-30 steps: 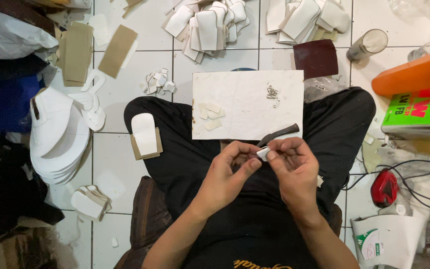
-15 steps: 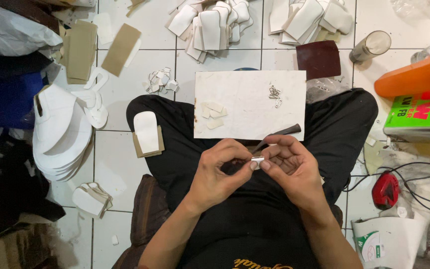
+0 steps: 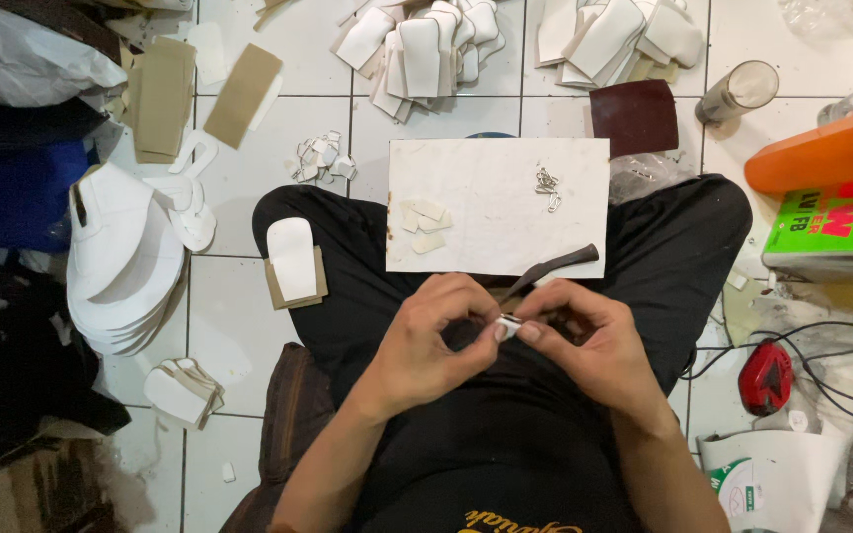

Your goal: The person sits on the floor and assembles small white shoe parts by hand. They pick up individual pieces, align them, and press them together, occasionally using a small hammer-like tool to tap the parts into place on a white board.

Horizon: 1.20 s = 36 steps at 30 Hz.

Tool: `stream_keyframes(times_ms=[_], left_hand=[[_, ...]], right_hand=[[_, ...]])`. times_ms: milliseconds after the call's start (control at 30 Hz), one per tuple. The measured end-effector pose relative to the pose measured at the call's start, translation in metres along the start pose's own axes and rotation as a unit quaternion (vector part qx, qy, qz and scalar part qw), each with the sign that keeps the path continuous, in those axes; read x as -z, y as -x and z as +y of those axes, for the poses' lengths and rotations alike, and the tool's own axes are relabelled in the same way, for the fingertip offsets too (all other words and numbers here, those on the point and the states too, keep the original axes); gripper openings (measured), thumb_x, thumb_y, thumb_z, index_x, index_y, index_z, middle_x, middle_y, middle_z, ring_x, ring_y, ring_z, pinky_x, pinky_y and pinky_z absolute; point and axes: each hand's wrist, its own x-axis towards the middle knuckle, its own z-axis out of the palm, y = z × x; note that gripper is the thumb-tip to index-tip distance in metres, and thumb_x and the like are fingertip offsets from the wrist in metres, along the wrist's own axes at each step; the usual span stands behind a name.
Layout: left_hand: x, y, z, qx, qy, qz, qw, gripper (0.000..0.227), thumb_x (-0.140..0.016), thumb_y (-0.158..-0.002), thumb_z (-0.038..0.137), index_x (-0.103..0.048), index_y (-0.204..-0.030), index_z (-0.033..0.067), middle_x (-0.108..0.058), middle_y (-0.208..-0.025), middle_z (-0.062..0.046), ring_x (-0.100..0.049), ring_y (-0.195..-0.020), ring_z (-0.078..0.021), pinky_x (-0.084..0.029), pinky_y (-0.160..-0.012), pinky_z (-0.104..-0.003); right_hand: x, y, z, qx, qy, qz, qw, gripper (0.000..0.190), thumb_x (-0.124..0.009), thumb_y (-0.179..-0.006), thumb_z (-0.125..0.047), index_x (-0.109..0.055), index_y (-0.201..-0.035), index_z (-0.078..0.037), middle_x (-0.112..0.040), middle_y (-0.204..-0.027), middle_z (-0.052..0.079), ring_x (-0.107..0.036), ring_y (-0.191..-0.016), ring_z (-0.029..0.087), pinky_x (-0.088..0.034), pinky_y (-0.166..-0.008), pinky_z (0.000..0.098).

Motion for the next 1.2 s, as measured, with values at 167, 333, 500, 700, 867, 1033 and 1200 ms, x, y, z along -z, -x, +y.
stream_keyframes(times_ms=[167,333,500,700,867,1033,1200], left_hand=[[-0.006,-0.002,-0.002,0.005,-0.014,-0.016,1.0,0.009,-0.069,-0.076,0.002,-0.063,-0.073,0.0068,-0.061,-0.066,-0.005,-0.061,-0.062,-0.0223,-0.047,-0.062,-0.031],[-0.016,0.003,-0.004,0.047,0.039,0.02,0.998,0.005,-0.069,-0.078,0.003,-0.067,-0.075,0.007,-0.064,-0.068,-0.005,-0.061,-0.064,-0.0178,-0.048,-0.062,-0.028],[-0.028,0.007,-0.013,0.071,0.125,0.137,0.98,0.001,-0.07,-0.08,0.006,-0.07,-0.08,0.0062,-0.064,-0.072,-0.005,-0.058,-0.067,-0.011,-0.05,-0.061,-0.024],[-0.046,0.014,-0.019,0.083,0.166,0.185,0.965,0.006,-0.074,-0.078,0.005,-0.069,-0.081,0.0017,-0.062,-0.074,-0.008,-0.055,-0.069,-0.0108,-0.05,-0.062,-0.023],[-0.048,0.011,-0.021,0.124,0.21,0.146,0.959,0.012,-0.071,-0.082,0.01,-0.067,-0.088,0.0008,-0.062,-0.076,-0.007,-0.056,-0.07,-0.0094,-0.051,-0.062,-0.024],[-0.043,0.01,-0.02,0.132,0.196,0.132,0.963,0.01,-0.071,-0.082,0.01,-0.069,-0.084,0.0009,-0.063,-0.074,-0.007,-0.055,-0.063,-0.0077,-0.049,-0.058,-0.021],[-0.049,0.016,-0.031,0.129,0.206,0.128,0.961,0.009,-0.06,-0.089,0.008,-0.062,-0.085,-0.0003,-0.057,-0.077,-0.009,-0.048,-0.064,-0.0087,-0.046,-0.058,-0.024]], right_hand=[[-0.009,-0.002,-0.008,0.033,0.086,0.014,0.996,0.003,-0.071,-0.08,-0.002,-0.069,-0.08,0.0,-0.062,-0.069,0.01,-0.052,-0.059,0.011,-0.047,-0.053,0.025],[-0.01,0.005,0.01,0.043,0.113,0.1,0.988,0.007,-0.071,-0.082,-0.005,-0.069,-0.078,0.001,-0.064,-0.067,0.01,-0.052,-0.054,0.008,-0.046,-0.051,0.0215],[-0.016,0.004,0.012,-0.02,-0.01,0.147,0.989,0.02,-0.073,-0.08,-0.005,-0.069,-0.096,0.006,-0.067,-0.073,0.013,-0.061,-0.061,0.01,-0.053,-0.06,0.0227],[-0.012,0.002,0.015,-0.015,-0.112,0.098,0.989,0.041,-0.066,-0.079,0.008,-0.049,-0.116,0.01,-0.062,-0.08,0.016,-0.064,-0.074,0.016,-0.055,-0.074,0.0299],[-0.015,0.005,0.015,0.003,-0.087,0.131,0.988,0.032,-0.063,-0.082,0.006,-0.046,-0.11,0.003,-0.06,-0.087,0.014,-0.062,-0.08,0.013,-0.052,-0.075,0.0259],[-0.01,0.002,0.027,0.03,-0.103,0.13,0.986,0.033,-0.065,-0.081,0.005,-0.045,-0.106,0.003,-0.059,-0.084,0.015,-0.059,-0.075,0.014,-0.052,-0.07,0.0262],[-0.012,0.001,0.029,0.041,-0.169,0.109,0.979,0.048,-0.072,-0.073,0.006,-0.04,-0.109,0.002,-0.061,-0.077,0.018,-0.064,-0.068,0.016,-0.053,-0.066,0.025]])
